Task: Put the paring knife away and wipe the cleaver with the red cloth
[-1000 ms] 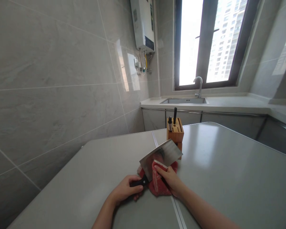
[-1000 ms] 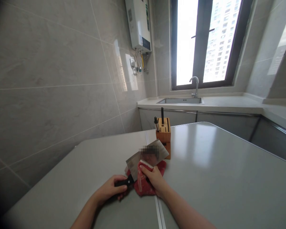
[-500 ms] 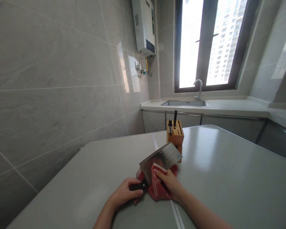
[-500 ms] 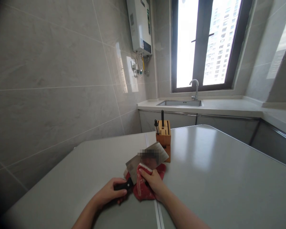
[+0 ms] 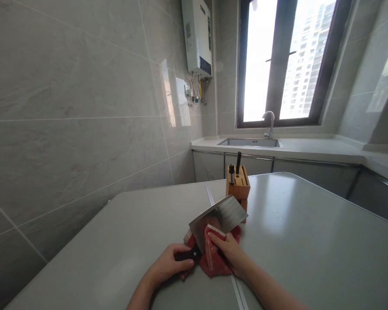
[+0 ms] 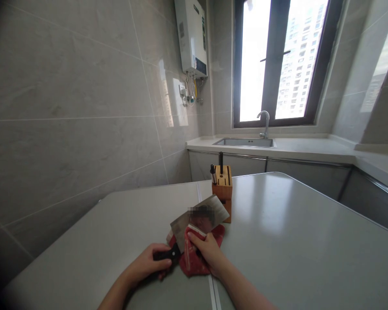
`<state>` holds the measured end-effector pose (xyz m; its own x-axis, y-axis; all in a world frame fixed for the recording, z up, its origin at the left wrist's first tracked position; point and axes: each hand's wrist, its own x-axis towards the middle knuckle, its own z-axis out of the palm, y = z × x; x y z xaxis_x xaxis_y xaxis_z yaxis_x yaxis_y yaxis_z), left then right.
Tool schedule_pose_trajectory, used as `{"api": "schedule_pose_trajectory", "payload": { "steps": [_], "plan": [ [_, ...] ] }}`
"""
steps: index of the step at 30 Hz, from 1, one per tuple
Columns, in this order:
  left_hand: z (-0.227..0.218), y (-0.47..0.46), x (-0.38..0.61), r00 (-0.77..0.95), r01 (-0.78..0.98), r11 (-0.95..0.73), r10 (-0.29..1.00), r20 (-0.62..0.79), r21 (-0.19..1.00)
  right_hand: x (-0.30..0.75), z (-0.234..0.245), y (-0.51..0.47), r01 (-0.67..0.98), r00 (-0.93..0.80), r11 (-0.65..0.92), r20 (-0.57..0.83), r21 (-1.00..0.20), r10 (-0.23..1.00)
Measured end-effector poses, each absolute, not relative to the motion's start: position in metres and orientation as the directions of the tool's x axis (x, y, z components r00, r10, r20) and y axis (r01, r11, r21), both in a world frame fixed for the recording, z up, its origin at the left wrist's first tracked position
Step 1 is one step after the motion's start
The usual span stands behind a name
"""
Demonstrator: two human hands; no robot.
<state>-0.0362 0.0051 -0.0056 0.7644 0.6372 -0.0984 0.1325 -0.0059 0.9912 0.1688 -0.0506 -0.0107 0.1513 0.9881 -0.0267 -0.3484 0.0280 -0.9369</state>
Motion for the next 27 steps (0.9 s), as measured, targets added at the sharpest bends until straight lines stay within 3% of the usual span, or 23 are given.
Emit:
{"api": "schedule_pose_trajectory", "payload": {
  "steps": [27],
  "plan": [
    [-0.0030, 0.0029, -0.0359, 0.756, 0.162, -0.035, 0.646, -0.101, 0.986, 0.1693, -0.0073, -0.0522, -0.328, 0.140, 0.009, -0.039, -0.945, 0.989]
  ]
}}
